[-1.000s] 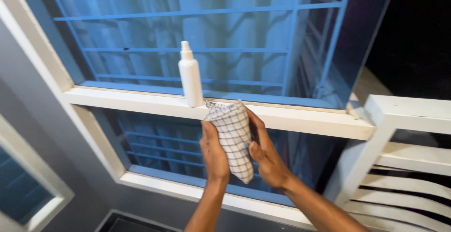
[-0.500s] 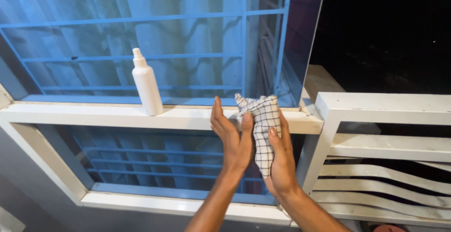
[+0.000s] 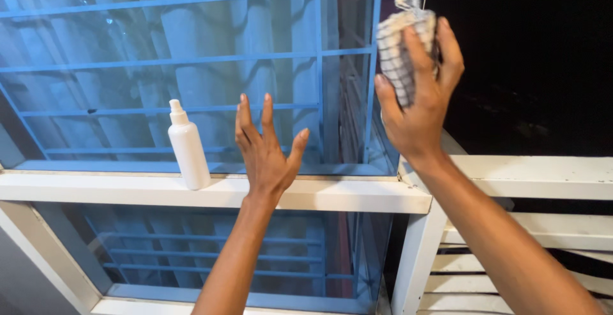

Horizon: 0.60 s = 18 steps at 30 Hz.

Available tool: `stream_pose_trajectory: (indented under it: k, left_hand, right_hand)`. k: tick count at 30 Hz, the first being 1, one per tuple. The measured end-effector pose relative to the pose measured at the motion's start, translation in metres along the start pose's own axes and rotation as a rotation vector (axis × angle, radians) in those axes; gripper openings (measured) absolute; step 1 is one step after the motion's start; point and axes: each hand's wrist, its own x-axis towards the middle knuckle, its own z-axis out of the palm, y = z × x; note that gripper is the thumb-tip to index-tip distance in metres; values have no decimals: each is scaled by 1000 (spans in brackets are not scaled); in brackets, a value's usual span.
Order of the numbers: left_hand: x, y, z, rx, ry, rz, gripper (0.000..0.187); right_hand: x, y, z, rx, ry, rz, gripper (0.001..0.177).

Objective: The person cleans a window pane using a spray bottle and a checkered cloth. They spray the cleaning solution onto the glass and wipe the surface in circular and linear motions, focusing on the lower section of the window. The person repeatedly sprays and wipes the same area throughout the clip.

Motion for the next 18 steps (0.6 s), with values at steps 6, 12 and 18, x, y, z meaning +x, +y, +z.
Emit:
stream_pose_trajectory:
  k: [6, 12, 18]
  left_hand:
    - [-13, -10, 25, 81, -87, 19, 89]
    - [-17, -13, 29, 122, -111, 42, 81]
    - [-16, -18, 29, 243, -78, 32, 58]
  right_hand:
    - [20, 40, 44, -197, -51, -69, 65]
    - [31, 8, 86, -300, -85, -19, 71]
    - [19, -44, 103, -118, -216, -202, 61]
